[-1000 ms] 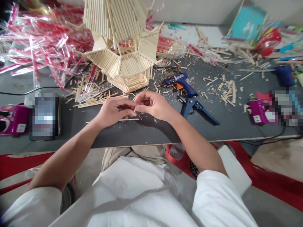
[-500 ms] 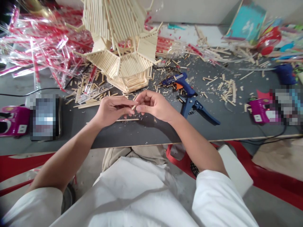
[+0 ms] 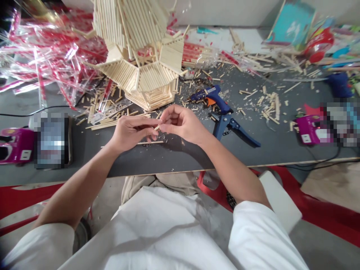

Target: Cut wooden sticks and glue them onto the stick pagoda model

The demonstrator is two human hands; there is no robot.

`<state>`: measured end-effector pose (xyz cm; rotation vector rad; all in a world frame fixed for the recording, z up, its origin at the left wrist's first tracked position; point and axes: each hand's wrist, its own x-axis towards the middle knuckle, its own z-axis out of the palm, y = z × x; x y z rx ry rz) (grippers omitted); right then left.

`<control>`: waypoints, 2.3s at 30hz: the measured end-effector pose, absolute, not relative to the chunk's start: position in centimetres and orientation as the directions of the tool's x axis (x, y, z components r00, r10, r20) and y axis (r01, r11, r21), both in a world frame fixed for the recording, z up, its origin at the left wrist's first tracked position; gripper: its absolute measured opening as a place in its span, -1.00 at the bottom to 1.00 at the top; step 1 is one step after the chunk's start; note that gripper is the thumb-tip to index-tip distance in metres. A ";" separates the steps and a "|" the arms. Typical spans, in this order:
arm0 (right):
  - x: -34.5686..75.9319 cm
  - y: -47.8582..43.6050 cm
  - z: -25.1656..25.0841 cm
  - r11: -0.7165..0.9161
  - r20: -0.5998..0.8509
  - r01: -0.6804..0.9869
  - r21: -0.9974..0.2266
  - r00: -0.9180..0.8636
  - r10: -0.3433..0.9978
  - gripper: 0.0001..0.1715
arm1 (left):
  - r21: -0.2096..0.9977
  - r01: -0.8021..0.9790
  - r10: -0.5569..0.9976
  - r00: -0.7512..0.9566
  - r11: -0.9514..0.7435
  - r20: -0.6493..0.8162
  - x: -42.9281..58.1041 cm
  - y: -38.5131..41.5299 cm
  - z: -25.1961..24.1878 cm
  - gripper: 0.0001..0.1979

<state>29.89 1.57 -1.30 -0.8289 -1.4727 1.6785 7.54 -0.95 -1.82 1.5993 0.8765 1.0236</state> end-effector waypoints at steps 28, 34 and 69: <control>29.9 1.4 -1.8 0.110 0.132 -0.079 -0.991 -0.380 0.916 -0.55 | 0.628 0.394 0.741 0.333 -0.671 0.583 7.4 -0.8 -1.8 -0.88; 29.8 1.0 -1.9 0.345 0.294 0.087 -0.935 -0.355 0.887 -0.68 | 0.577 0.451 0.726 0.306 -0.680 0.616 7.3 -0.6 -2.0 -0.86; 29.2 0.4 -1.1 0.705 0.575 0.319 -0.634 -0.415 0.705 -0.96 | 0.503 0.456 0.661 0.313 -0.734 0.681 7.7 -1.3 -1.9 -0.92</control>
